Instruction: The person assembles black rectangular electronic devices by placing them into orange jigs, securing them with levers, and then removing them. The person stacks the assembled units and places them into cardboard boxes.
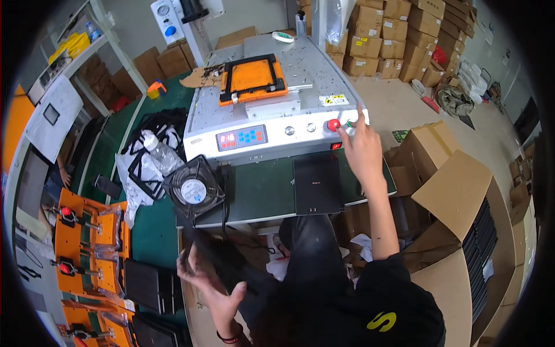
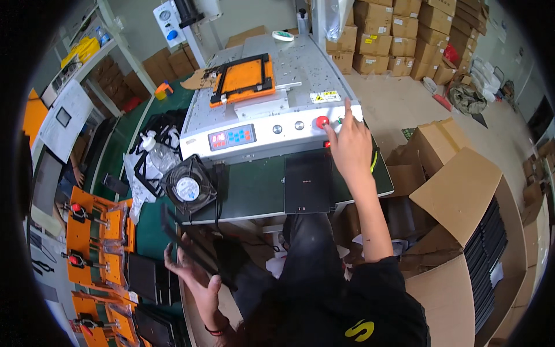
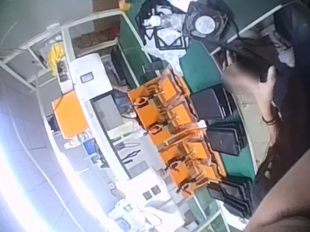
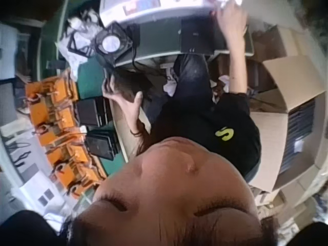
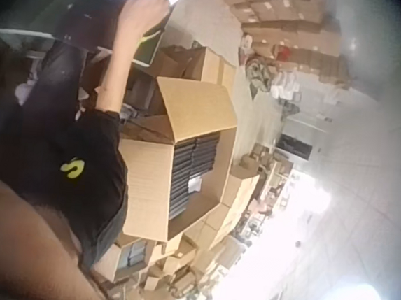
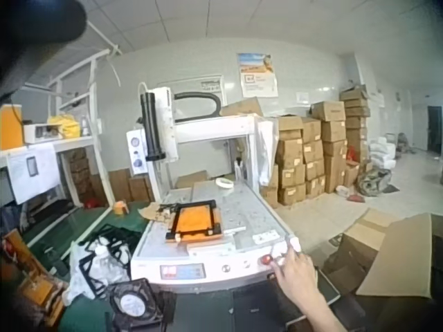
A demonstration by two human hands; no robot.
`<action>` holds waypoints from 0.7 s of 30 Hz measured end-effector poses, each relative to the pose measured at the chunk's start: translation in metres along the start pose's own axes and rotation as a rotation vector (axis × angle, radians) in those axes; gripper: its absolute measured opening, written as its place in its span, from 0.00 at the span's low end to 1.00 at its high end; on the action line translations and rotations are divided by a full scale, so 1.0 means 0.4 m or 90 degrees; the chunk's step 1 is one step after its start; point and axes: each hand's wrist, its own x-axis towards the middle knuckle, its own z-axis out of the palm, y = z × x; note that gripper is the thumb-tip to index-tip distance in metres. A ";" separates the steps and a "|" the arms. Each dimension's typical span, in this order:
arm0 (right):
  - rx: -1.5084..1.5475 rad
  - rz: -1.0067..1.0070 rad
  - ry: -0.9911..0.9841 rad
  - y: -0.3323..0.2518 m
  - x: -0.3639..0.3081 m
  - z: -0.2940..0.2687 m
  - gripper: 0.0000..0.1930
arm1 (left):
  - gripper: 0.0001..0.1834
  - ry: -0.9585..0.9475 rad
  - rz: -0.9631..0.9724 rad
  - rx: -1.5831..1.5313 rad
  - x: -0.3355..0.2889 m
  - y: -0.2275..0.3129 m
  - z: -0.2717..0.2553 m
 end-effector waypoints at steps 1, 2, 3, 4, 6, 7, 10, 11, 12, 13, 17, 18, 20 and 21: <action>0.234 0.034 -0.038 -0.036 -0.007 -0.016 0.39 | 0.63 -0.013 0.013 0.001 0.002 0.001 0.007; 0.452 0.067 -0.079 -0.091 -0.025 -0.056 0.43 | 0.64 -0.020 0.011 0.010 0.002 0.006 0.017; 0.662 0.110 -0.121 -0.131 -0.058 -0.082 0.47 | 0.64 -0.035 0.006 0.014 -0.001 0.013 0.035; 0.957 0.033 -0.240 -0.156 -0.110 -0.066 0.54 | 0.65 -0.081 0.003 0.052 -0.005 0.025 0.053; 1.274 -0.080 -0.424 -0.234 -0.205 -0.058 0.64 | 0.66 -0.196 0.020 0.130 -0.005 0.047 0.094; 1.292 -0.113 -0.446 -0.258 -0.234 -0.045 0.66 | 0.67 -0.261 0.018 0.140 -0.006 0.068 0.116; 1.333 -0.046 -0.562 -0.307 -0.277 -0.014 0.65 | 0.70 -0.297 0.041 0.388 -0.030 0.106 0.114; 1.335 0.010 -0.598 -0.321 -0.278 -0.015 0.63 | 0.71 -0.299 -0.042 0.271 -0.043 0.117 0.098; 1.337 0.193 -0.686 -0.338 -0.282 -0.031 0.62 | 0.72 -0.296 -0.123 0.152 -0.053 0.141 0.072; 1.398 0.205 -0.700 -0.327 -0.287 -0.036 0.61 | 0.72 -0.301 -0.197 0.026 -0.048 0.154 0.054; 1.768 0.279 -0.851 -0.345 -0.322 -0.006 0.61 | 0.76 -0.423 -0.780 -0.668 -0.088 0.012 0.011; 1.753 0.270 -0.887 -0.364 -0.333 0.008 0.61 | 0.75 -0.455 -0.678 -0.881 -0.126 -0.023 0.019; 1.726 0.268 -0.936 -0.388 -0.382 0.038 0.62 | 0.73 -0.490 -0.576 -1.037 -0.166 -0.054 0.056; 1.733 0.266 -0.975 -0.391 -0.403 0.051 0.64 | 0.72 -0.514 -0.540 -1.085 -0.177 -0.064 0.081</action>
